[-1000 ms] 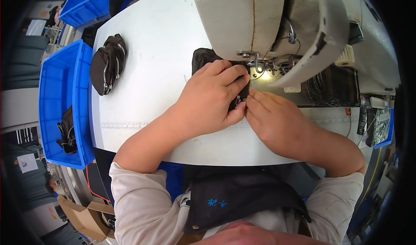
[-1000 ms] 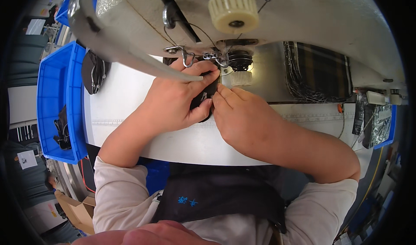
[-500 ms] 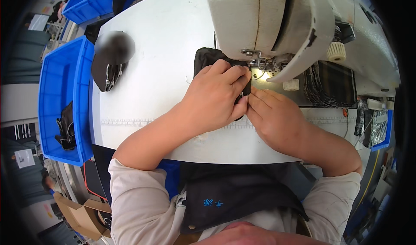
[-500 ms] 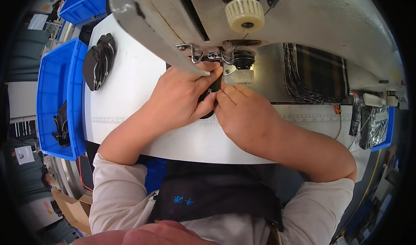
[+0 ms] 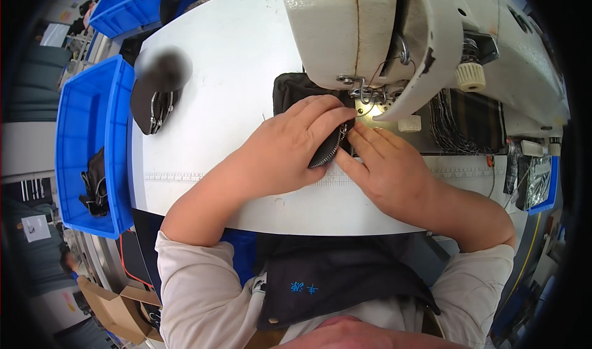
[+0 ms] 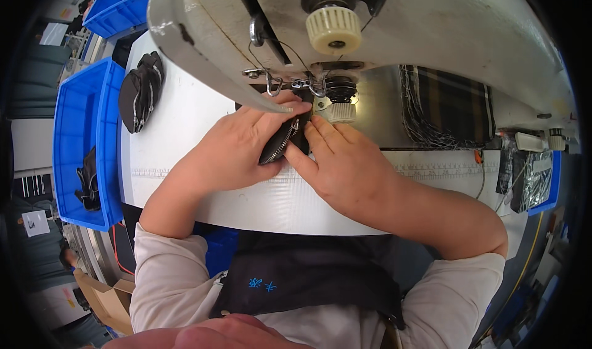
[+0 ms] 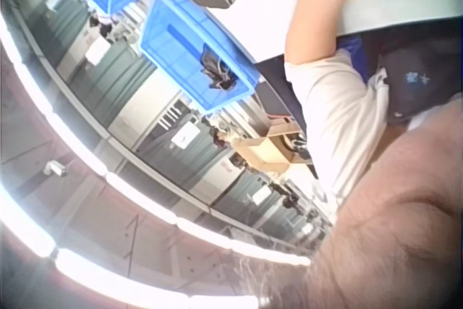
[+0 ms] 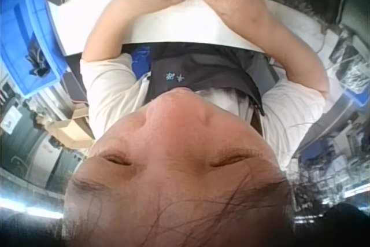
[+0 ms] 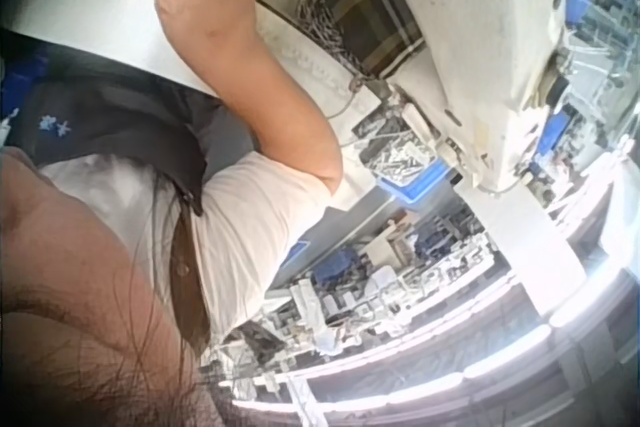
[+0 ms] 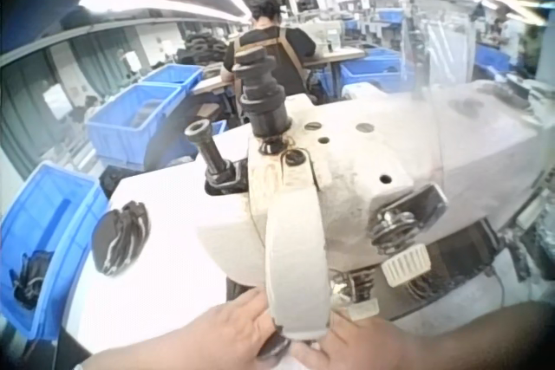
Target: The person sews a zipper onto a small black pouch using an industrial sewing machine. They align the zipper, guide the fabric under the needle, and stitch along the edge. After completing the seam, they inspect the finished pouch.
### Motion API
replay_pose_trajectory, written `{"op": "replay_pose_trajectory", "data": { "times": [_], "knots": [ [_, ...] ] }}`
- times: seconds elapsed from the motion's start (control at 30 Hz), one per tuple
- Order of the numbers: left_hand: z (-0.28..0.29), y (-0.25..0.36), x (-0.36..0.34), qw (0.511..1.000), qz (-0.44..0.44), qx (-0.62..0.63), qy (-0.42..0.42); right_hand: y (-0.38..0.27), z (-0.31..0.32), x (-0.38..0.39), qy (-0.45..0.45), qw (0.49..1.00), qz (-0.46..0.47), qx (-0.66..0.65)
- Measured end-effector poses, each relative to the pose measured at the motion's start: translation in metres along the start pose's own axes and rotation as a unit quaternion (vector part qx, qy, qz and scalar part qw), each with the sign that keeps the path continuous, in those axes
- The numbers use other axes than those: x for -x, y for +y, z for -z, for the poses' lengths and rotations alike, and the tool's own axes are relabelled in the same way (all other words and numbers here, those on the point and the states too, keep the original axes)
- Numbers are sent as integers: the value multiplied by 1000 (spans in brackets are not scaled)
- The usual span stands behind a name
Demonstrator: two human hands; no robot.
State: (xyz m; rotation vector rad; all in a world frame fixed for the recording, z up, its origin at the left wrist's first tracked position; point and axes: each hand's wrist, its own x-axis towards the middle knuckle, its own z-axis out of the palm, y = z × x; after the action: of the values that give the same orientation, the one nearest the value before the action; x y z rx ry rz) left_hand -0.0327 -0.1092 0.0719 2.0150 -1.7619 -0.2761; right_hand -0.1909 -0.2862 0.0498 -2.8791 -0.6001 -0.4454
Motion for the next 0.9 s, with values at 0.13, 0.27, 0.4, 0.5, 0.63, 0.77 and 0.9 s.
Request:
{"op": "replay_pose_trajectory", "data": {
  "times": [0.13, 0.27, 0.4, 0.5, 0.63, 0.77, 0.9],
  "knots": [
    [-4, 5, -2, 998, 26, -42, 44, 0, -6, 2, 16, 999, 38, 6],
    [-5, 12, -6, 991, 8, -101, 92, -4, -13, 7, 19, 998, 62, -9],
    [-7, 15, -8, 990, -14, -123, 73, -8, -10, 8, 11, 997, 77, 15],
    [-3, 14, -8, 990, -21, -137, 29, -11, -14, 10, 31, 996, 80, 35],
    [3, 6, -10, 995, -32, -98, 3, -12, -14, 11, 33, 995, 80, 41],
    [-1, 2, -9, 997, -36, -63, 18, -13, -16, 11, 37, 996, 74, 33],
    [-3, 3, -8, 998, -34, -49, 16, -12, -10, 10, 16, 996, 82, 30]
  ]
}}
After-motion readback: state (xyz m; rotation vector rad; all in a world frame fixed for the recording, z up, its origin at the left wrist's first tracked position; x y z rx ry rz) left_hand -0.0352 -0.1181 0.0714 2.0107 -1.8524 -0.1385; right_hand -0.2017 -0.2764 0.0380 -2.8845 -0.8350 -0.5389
